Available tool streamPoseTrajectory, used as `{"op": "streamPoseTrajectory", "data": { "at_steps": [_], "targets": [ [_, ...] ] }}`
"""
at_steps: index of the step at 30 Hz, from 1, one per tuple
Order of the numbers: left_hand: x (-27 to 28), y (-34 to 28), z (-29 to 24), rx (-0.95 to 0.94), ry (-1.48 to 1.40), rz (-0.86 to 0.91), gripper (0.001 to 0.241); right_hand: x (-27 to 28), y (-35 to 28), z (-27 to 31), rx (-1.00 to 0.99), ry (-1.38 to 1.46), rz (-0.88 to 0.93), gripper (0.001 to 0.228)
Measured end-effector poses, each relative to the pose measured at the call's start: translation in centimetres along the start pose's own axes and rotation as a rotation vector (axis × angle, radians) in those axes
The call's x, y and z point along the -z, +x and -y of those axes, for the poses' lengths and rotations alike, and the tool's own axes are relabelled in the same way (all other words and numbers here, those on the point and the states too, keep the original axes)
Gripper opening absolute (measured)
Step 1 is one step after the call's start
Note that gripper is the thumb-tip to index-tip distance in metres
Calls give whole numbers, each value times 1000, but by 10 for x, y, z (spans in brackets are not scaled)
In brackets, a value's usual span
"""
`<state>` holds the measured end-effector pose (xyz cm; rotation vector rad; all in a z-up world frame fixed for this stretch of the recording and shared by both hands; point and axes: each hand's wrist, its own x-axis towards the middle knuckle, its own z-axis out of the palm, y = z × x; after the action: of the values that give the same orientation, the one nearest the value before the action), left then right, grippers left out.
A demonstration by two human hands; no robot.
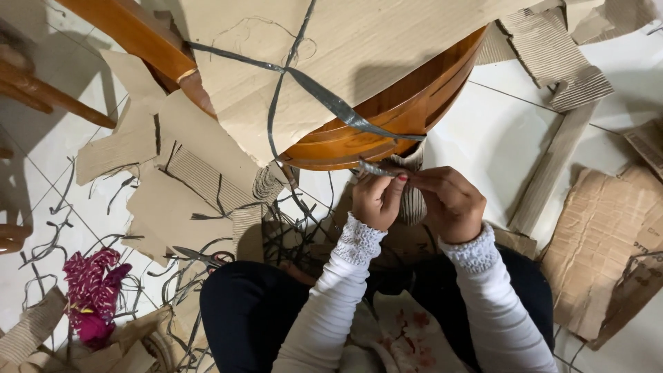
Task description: Wrapping the legs of a wooden chair with corrugated cardboard and securing it with wire ties for protection.
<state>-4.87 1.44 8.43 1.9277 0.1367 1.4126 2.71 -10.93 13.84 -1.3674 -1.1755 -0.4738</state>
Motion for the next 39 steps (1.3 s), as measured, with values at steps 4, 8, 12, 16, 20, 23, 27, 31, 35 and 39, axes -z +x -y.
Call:
{"op": "streamPoseTrajectory", "data": {
  "at_steps": [4,8,12,16,20,23,27,31,35,39],
  "targets": [
    [9,15,-10,-71,217,-11,12,-9,-1,-9,182,-8,-54,14],
    [18,21,-12,-143,440,105,11,-15,-9,-17,261,-150,-34,21],
    [25,29,-23,-137,505,177,13,-18,-8,-11,169,-220,-25,21],
    [30,35,-32,-118,477,184,9,-13,-16,-11,15,-271,109,6],
    [34,30,-36,-27,363,169,11,-3,-9,3,-96,-220,235,6],
    [36,6,-26,177,283,65,10,5,-9,2,-216,-56,294,7],
    [32,-51,15,782,-114,89,14,7,-10,-4,-312,51,340,5],
    [-3,-44,-11,1126,-777,-132,27,6,-7,-2,-331,75,342,3],
    [-13,-43,-18,1147,-784,-262,19,7,-8,0,-398,110,267,8],
    [-24,-66,-8,882,-727,-528,20,1,-9,3,-392,116,162,8]
  ]
}}
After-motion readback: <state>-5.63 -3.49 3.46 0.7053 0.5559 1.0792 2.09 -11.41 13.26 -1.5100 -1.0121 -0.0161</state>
